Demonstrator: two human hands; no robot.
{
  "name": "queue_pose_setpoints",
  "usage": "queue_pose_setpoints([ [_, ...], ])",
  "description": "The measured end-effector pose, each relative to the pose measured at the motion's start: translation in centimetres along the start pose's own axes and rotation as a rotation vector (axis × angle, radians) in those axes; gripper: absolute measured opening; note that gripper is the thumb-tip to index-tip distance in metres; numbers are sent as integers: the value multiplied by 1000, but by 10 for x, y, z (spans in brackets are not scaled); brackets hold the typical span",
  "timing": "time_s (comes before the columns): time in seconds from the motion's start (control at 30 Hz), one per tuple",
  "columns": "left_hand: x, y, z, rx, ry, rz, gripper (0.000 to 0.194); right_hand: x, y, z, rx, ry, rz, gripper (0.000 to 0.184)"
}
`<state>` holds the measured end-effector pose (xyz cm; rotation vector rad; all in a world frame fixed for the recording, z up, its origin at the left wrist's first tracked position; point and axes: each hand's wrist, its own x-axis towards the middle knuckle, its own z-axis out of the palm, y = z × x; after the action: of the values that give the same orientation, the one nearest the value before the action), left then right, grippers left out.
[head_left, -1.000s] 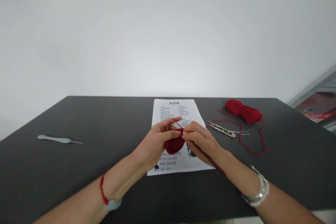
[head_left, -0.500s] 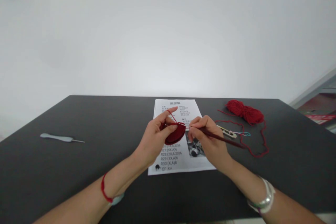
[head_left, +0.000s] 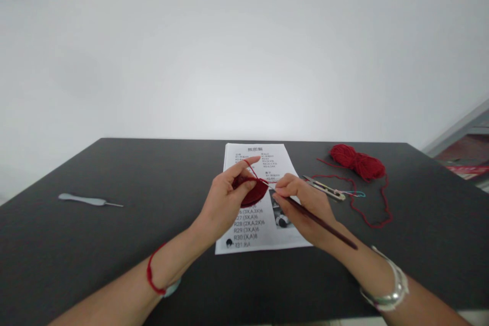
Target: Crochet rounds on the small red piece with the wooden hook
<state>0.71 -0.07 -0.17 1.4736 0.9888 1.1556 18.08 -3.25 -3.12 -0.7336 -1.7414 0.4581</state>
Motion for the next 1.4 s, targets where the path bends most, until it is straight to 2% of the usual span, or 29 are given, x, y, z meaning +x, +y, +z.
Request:
queue_pose_setpoints([
  [0.13,2,-2,-3,9,1,6,36,3,3,0,284,111,250,12],
  [0.27,2,3,-3,-63,-58,-24,39,10,4,3,642,131,413,15],
  [0.33,1,4,-2,-146,-89,-71,43,12,3,6,760,135,480,15],
  [0.4,-1,4,1,-253,-110,-130,47,10,3,11,768,146,482,15],
  [0.5,-5,0,7,-403,-130,-225,52,3,6,16,470,151,317,12],
  [0.63,-7,-4,12,-538,-112,-336,53,-3,13,18,-209,105,-195,18],
  [0.7,-6,-4,11,-606,-116,-403,52,-4,14,16,-365,78,-359,20],
  [0.73,-5,-4,10,-632,-125,-442,52,-3,14,16,-360,73,-389,20],
  [0.8,-3,-2,8,-656,-140,-507,51,-2,14,14,-224,88,-326,18],
  [0.93,2,1,0,-657,-143,-502,48,0,10,12,264,140,110,9],
  [1.0,4,2,-4,-650,-144,-457,46,3,9,11,465,153,234,8],
  [1.1,7,3,-9,-631,-164,-418,43,7,9,8,623,174,267,8],
  [1.2,8,4,-12,-611,-202,-420,41,11,9,4,672,149,266,7],
  [1.4,11,8,-19,-586,-255,-471,44,12,1,-5,486,97,239,12],
])
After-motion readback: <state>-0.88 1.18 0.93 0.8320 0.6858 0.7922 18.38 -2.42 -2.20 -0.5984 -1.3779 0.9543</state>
